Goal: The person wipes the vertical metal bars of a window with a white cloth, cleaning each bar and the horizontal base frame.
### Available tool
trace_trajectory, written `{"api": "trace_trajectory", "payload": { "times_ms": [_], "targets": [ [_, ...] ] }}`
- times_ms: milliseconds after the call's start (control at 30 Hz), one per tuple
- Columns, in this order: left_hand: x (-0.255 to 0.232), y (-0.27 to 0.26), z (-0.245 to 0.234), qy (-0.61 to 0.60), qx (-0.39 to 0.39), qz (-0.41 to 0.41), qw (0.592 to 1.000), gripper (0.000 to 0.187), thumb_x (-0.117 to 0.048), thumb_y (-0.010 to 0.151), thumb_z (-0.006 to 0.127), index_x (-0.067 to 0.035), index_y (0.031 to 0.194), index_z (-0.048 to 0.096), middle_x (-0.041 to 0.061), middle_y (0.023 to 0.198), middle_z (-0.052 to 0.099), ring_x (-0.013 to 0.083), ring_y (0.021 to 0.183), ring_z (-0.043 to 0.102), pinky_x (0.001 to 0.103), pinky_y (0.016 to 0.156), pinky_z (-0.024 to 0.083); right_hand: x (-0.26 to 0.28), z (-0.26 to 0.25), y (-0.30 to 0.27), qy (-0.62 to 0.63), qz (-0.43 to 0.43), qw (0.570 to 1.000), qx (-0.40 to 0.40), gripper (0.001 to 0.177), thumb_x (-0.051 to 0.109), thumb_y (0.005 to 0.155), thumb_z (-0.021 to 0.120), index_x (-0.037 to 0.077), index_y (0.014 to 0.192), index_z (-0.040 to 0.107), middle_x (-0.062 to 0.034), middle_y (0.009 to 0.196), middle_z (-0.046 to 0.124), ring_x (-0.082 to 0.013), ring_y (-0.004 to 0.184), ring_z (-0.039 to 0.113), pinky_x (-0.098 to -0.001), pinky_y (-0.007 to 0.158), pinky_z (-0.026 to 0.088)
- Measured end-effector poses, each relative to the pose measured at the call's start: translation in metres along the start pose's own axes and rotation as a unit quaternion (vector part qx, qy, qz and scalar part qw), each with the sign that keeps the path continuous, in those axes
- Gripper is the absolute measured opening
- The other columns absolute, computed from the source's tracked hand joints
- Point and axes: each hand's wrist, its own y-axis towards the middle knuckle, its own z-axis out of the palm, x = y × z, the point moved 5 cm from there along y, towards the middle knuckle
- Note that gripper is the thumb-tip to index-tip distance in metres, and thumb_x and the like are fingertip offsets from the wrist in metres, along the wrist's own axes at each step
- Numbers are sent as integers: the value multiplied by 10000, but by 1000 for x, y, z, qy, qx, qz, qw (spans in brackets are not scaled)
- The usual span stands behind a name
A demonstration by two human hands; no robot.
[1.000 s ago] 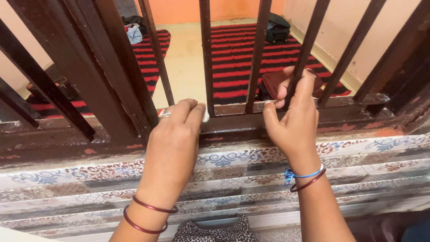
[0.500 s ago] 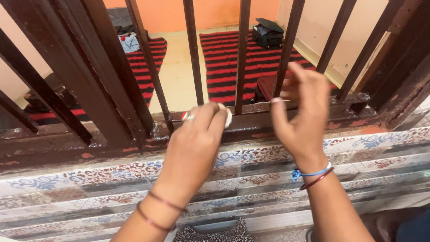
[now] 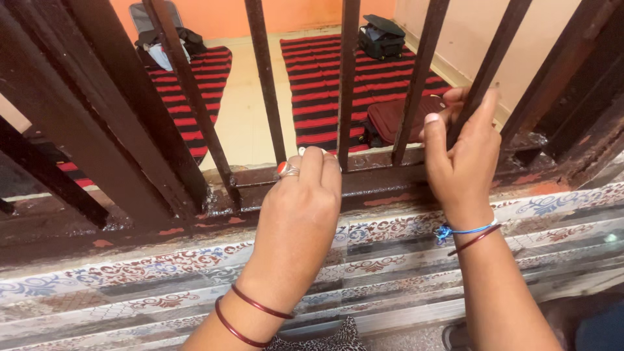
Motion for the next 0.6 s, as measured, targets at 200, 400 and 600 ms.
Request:
{"api": "trace_trajectory", "payload": {
  "times_ms": [200,400,600],
  "targets": [
    [-6,-1,3,16,12,-5,1000,206,17,771,644,31,975,626,133,935,567,254,894,649,302,739,567,-14,1,-5,-47,-19,998,-26,195,61,1093,638,-8,1156,466,-80,772,569,-184,694,585,-320,662,455],
    [-3,-5,-13,-30,-10,-3,999,221,14,794,632,10,1015,630,121,966,575,255,935,653,315,732,567,-11,-1,-4,-35,15,999,-2,233,64,1023,633,1,1157,453,-67,766,564,-180,638,580,-318,611,460],
    [-35,1,-24,-84,-23,53,995,273,18,796,619,24,1069,640,120,993,584,259,924,636,312,712,571,-11,-2,-3,-23,17,1000,7,255,48,990,627,-3,1146,433,-61,745,554,-188,620,591,-327,586,466]
  ]
}}
